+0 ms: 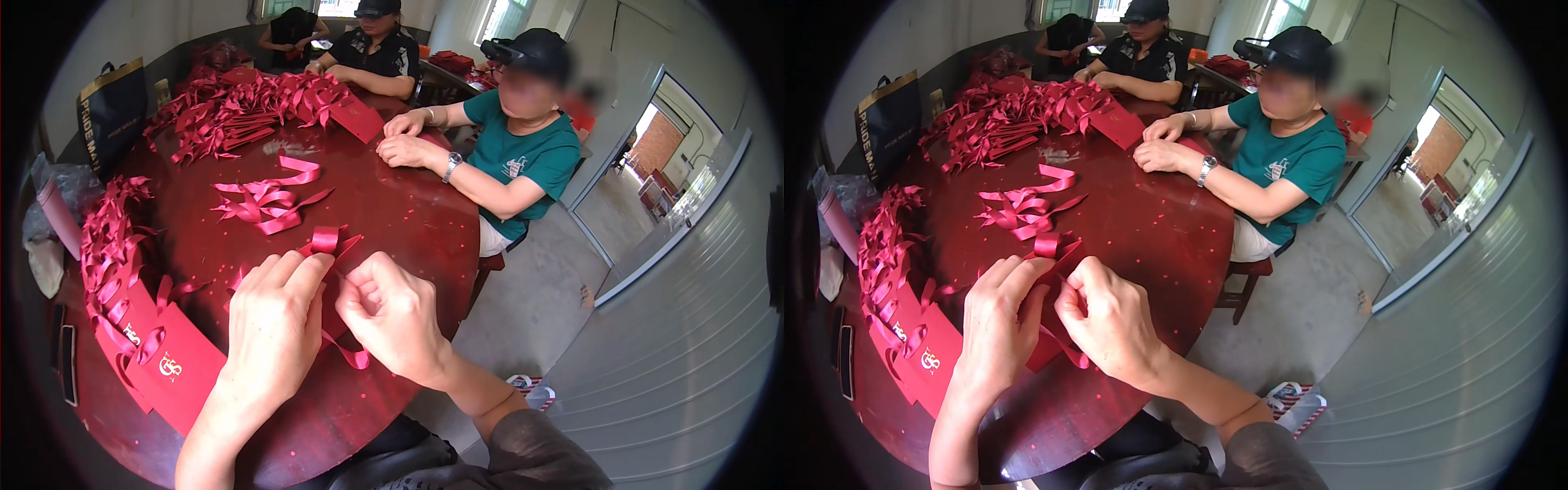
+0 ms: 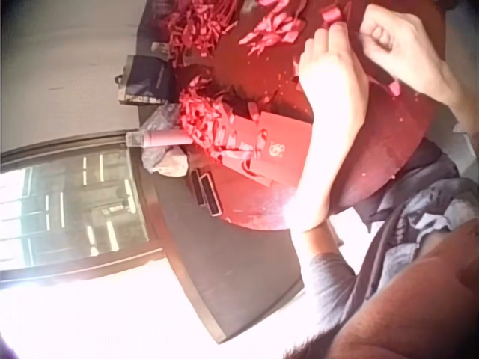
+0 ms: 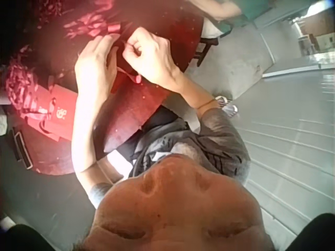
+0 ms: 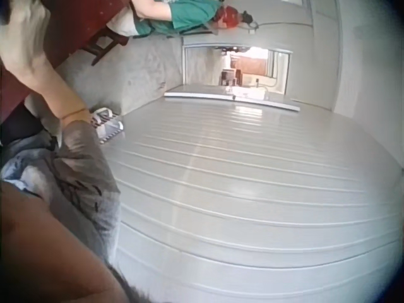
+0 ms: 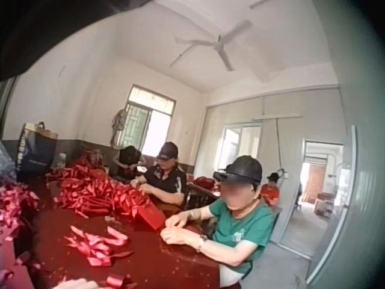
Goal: The person assembles gift bags by threading ribbons through the holes to attach handles by hand and stacks the completed bags.
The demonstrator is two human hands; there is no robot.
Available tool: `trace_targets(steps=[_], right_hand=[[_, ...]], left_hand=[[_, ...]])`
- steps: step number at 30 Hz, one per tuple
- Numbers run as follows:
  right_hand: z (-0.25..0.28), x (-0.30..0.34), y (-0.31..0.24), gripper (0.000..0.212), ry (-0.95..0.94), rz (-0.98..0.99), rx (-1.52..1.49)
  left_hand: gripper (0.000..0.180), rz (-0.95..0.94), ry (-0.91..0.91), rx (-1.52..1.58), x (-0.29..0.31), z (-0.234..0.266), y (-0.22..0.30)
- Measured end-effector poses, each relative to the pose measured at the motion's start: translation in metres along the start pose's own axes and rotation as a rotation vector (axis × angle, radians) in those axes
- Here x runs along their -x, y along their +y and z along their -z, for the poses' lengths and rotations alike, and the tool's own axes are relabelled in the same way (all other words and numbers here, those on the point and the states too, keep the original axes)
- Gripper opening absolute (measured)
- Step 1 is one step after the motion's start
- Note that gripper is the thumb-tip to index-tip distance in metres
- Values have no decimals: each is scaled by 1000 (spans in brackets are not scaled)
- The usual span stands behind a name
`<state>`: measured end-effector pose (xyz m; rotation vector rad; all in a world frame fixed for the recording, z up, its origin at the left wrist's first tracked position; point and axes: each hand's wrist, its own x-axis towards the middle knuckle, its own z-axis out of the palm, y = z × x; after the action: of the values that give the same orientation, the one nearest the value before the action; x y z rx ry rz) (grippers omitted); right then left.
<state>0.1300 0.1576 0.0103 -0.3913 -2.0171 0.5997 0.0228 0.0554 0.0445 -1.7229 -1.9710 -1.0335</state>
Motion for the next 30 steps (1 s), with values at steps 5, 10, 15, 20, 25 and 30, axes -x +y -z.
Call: trace_targets(steps=[5, 10, 15, 20, 25, 30], right_hand=[[2, -2, -5, 17, -31, 5, 60], [2, -5, -4, 17, -90, -55, -63], [4, -5, 5, 10, -145, -80, -197], [4, -5, 13, 17, -144, -80, -283], [15, -11, 19, 30, -189, 141, -139], [31, -24, 19, 33, -231, 297, 50]], left_hand=[[27, -35, 17, -45, 2, -3, 2], [28, 6, -4, -6, 4, -5, 4], [29, -17, -34, -24, 4, -4, 2], [30, -14, -35, 5, 4, -3, 3], [34, -80, -65, -16, 3, -2, 2], [45, -91, -11, -9, 5, -5, 5]])
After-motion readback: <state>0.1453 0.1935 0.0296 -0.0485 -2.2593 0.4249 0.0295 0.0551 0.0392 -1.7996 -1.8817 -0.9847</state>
